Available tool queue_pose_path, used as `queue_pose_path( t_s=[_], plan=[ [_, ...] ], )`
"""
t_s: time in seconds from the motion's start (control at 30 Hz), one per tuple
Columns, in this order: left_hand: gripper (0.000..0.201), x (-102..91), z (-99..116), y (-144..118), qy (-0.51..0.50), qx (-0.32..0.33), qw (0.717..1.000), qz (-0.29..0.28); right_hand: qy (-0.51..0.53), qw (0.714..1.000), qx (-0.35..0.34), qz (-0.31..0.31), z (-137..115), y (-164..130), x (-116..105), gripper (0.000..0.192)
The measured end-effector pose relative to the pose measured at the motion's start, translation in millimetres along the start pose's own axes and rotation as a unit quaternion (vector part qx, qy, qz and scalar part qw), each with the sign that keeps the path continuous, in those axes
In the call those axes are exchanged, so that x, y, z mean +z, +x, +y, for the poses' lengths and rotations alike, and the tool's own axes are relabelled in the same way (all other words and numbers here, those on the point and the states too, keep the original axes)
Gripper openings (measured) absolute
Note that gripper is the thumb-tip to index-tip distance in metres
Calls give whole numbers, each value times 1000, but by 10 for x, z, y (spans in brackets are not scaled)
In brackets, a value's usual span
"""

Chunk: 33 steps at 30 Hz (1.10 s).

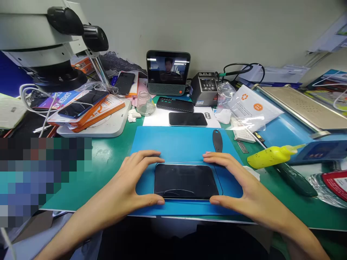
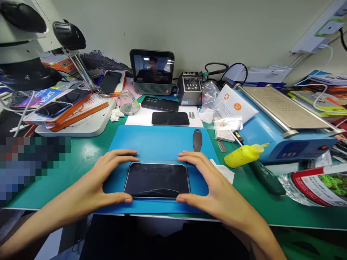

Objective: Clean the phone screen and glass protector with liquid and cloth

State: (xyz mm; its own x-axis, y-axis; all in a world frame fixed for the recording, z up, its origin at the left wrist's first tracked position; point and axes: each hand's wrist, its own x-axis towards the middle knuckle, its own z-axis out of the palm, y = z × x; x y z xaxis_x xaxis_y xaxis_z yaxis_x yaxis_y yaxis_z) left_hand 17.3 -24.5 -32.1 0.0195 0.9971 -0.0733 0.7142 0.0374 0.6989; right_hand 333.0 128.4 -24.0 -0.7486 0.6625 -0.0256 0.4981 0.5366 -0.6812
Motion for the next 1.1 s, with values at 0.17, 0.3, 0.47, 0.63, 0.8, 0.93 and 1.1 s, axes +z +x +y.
queue_pose_path(
  t_s=[0.17,0.3,0.47,0.63,0.8,0.93,1.1],
  plan=[
    [65,18,-32,-4,21,3,1000,-3,-35,999,1,-7,52,-31,15,73],
    [65,29,-33,-8,43,11,999,1,-62,998,-4,-13,93,-55,19,75],
    [69,48,-19,-25,54,7,999,0,-92,996,-4,-18,90,-91,10,78],
    [71,69,-40,-13,69,9,998,5,-121,992,-8,-18,71,-85,26,79],
    [74,73,-64,4,78,15,997,5,-131,991,-8,-13,116,-107,39,81],
    [74,60,-63,10,74,8,997,-1,-137,990,0,-17,153,-126,42,82],
    [79,52,-58,12,60,6,998,3,-120,992,2,-27,174,-128,51,84]
  ],
)
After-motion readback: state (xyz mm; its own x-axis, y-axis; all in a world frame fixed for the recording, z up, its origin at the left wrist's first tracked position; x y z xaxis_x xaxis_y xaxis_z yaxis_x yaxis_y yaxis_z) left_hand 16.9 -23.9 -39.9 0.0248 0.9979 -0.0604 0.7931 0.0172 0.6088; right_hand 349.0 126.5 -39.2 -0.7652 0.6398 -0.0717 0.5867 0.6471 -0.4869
